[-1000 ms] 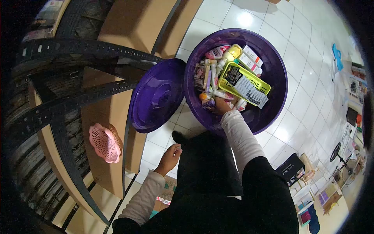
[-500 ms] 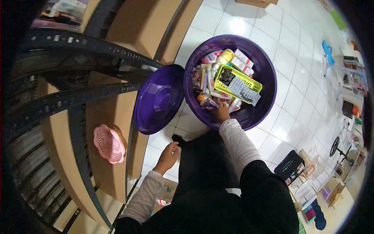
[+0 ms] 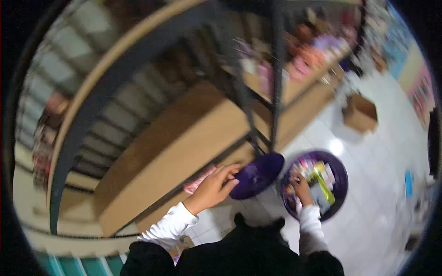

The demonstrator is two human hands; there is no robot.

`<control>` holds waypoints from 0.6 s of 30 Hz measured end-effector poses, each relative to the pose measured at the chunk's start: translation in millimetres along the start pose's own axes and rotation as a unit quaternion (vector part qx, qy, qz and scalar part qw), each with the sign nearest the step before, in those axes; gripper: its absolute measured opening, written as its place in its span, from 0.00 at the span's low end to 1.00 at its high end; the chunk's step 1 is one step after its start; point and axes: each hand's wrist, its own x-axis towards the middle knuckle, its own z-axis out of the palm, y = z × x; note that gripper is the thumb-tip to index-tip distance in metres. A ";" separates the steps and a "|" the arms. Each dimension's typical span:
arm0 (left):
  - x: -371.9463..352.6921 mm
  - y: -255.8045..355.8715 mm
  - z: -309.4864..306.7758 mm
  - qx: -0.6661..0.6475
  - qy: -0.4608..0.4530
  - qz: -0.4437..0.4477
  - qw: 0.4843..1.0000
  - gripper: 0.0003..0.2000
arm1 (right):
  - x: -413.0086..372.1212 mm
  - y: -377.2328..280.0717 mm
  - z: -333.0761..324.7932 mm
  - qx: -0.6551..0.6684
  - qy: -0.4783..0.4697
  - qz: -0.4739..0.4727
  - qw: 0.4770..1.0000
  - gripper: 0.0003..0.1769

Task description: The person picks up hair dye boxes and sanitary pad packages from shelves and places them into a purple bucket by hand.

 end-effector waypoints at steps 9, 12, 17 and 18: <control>-118.7 139.7 -243.2 0.442 0.324 0.229 0.805 0.16 | 1.3 -192.1 44.4 0.085 -0.104 -0.097 0.986 0.15; -143.3 149.8 -329.4 0.518 0.391 0.162 0.743 0.17 | -14.5 -238.5 57.4 0.078 -0.110 -0.123 0.983 0.15; -143.0 94.4 -496.3 0.664 0.323 -0.056 0.672 0.22 | -35.6 -271.1 72.1 0.086 -0.120 -0.150 0.978 0.16; -142.9 82.8 -515.8 0.655 0.318 -0.099 0.679 0.24 | -39.4 -272.9 75.0 0.089 -0.119 -0.153 0.977 0.16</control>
